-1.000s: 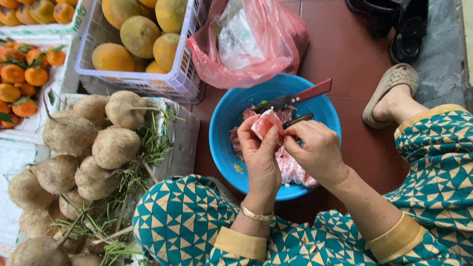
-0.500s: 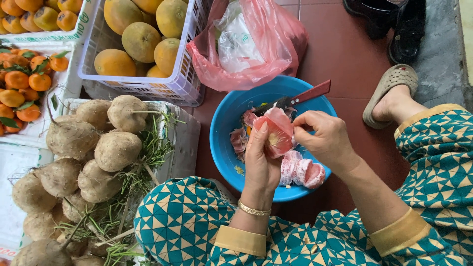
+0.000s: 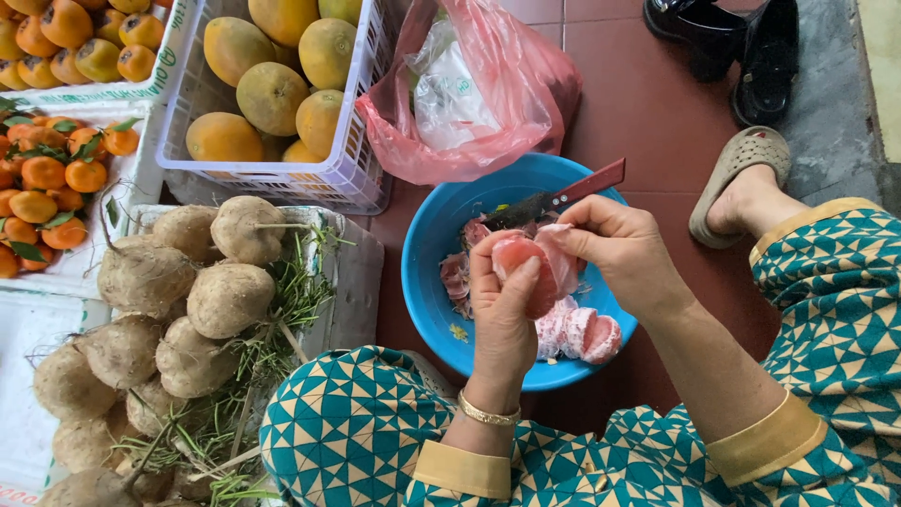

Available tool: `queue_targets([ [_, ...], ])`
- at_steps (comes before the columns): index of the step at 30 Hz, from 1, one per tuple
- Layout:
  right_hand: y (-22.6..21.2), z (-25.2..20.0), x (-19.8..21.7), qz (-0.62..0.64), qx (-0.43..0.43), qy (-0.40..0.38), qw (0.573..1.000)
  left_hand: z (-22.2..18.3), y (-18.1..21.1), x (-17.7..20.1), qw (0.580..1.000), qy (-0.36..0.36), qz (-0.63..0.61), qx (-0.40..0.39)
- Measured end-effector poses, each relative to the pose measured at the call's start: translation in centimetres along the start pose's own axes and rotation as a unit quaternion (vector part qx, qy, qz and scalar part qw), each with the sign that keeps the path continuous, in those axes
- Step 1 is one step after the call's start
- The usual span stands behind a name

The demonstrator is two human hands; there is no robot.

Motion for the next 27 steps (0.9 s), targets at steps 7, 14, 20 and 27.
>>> queue_targets([
  [7, 4.9, -3.7, -0.8, 0.102, -0.054, 0.052, 0.992, 1.3, 1.4, 2.7, 0.994, 0.055, -0.065, -0.073],
  [14, 4.6, -2.5, -1.7, 0.184, -0.041, -0.014, 0.982, 1.2, 2.2, 2.6, 0.992, 0.082, -0.081, -0.055],
  [20, -0.5, -4.0, -3.5, -0.013, 0.029, -0.008, 0.999, 1.3, 2.4, 1.9, 0.996, 0.06, -0.045, -0.052],
  [27, -1.4, -2.7, -0.3, -0.072, 0.058, 0.017, 0.996, 1.4, -0.2, 0.8, 0.988, 0.003, -0.133, 0.078],
])
Point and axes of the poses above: each hand's wrist, its own z-axis towards the middle knuckle, its own x-axis out of the back of the hand, y = z × x, the point moved 10 cm from there along z, towards the middle knuckle, and after that the axes turned 6 degrees about x, right-handed, at the moved point
